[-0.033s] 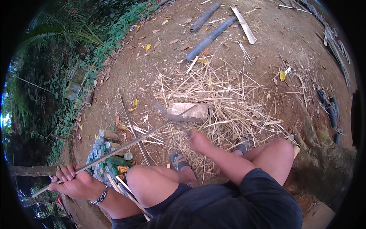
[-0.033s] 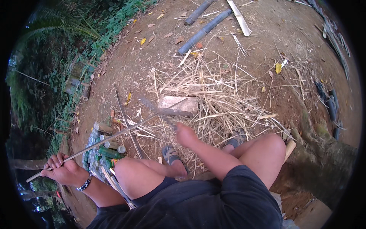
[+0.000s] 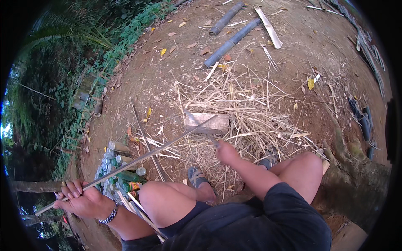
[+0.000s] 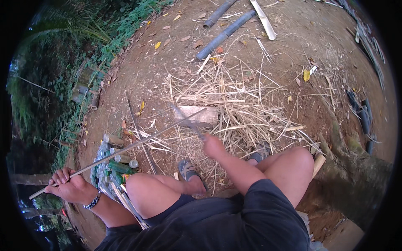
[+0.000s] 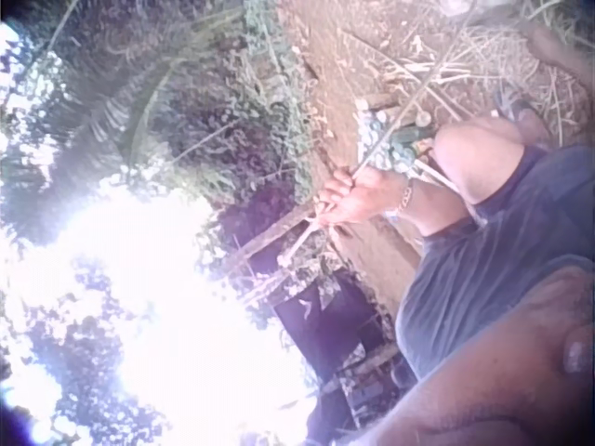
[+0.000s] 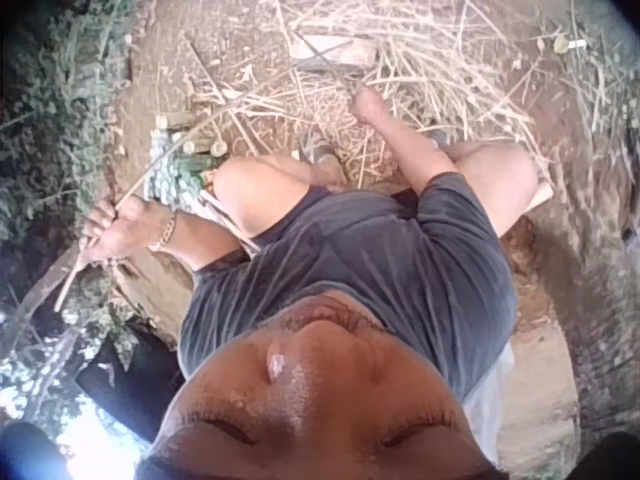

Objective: The person uses a machete to shave and thin down bamboo strips, holding the strip against a wooden block for support while working outdoors.

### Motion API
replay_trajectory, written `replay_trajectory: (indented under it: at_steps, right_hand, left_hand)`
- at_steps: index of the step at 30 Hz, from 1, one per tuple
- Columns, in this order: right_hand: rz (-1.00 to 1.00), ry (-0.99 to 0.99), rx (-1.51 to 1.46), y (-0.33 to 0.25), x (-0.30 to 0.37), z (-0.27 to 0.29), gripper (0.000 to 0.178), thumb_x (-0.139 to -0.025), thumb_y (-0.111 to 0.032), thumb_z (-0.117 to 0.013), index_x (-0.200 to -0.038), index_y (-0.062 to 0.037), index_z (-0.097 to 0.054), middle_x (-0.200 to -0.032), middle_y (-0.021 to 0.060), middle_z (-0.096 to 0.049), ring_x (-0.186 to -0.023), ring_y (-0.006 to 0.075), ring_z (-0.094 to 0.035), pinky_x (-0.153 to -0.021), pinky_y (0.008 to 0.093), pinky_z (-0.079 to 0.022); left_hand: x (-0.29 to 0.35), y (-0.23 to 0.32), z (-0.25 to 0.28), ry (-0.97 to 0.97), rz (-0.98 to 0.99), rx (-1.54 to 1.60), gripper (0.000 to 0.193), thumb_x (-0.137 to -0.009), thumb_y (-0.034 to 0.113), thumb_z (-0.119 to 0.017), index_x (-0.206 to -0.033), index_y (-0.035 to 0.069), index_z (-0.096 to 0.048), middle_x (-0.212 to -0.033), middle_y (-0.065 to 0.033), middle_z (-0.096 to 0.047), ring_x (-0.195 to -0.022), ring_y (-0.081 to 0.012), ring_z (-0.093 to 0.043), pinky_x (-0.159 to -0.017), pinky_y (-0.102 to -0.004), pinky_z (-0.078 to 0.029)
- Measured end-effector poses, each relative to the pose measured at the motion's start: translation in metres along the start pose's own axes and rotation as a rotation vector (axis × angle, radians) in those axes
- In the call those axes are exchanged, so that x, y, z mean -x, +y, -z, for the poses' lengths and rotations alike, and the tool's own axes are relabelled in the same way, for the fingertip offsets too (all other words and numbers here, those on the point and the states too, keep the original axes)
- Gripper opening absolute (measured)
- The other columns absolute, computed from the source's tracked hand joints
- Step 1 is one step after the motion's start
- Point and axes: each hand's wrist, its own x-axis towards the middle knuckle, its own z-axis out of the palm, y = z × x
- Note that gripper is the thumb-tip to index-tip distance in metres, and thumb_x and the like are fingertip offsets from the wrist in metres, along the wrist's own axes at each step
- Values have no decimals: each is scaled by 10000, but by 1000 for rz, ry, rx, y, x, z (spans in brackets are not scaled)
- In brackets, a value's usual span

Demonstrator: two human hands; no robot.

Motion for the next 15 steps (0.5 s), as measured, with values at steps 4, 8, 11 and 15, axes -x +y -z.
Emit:
replay_trajectory:
  at_steps: [4, 8, 11, 15]
  right_hand:
    - [-103, 17, 39, 36, -21, -1, 269, -858, -103, -521, -1113, -14, -525, -936, 204, -650, -868, 353, -645, -787, 453, -512]
    - [261, -36, 15, -45, -1, 0, 211, -847, -116, -537, -1042, -36, -528, -884, 183, -646, -835, 355, -640, -749, 458, -507]
    - [166, -59, -6, -20, -17, -2, 191, -836, -120, -542, -1014, -53, -523, -864, 194, -635, -817, 370, -631, -727, 463, -501]
    - [11, 59, 44, 24, -47, 2, 182, -850, -122, -528, -1020, -56, -523, -871, 195, -634, -812, 369, -629, -731, 461, -501]
  left_hand:
    - [-8, 5, 10, -56, -14, 10, 462, -968, 478, -407, -737, 89, -502, -531, 12, -391, -436, -78, -360, -389, -194, -314]
    - [-26, 3, 34, -107, 26, 60, 491, -971, 485, -391, -740, 71, -517, -531, 4, -395, -437, -94, -368, -394, -205, -324]
    - [-24, -4, 21, 0, 81, -27, 518, -957, 532, -377, -677, 107, -477, -484, 10, -358, -426, -93, -325, -412, -191, -291]
    - [-32, -6, 25, -2, 64, -35, 520, -960, 528, -368, -673, 108, -473, -489, 9, -363, -431, -92, -330, -419, -197, -302]
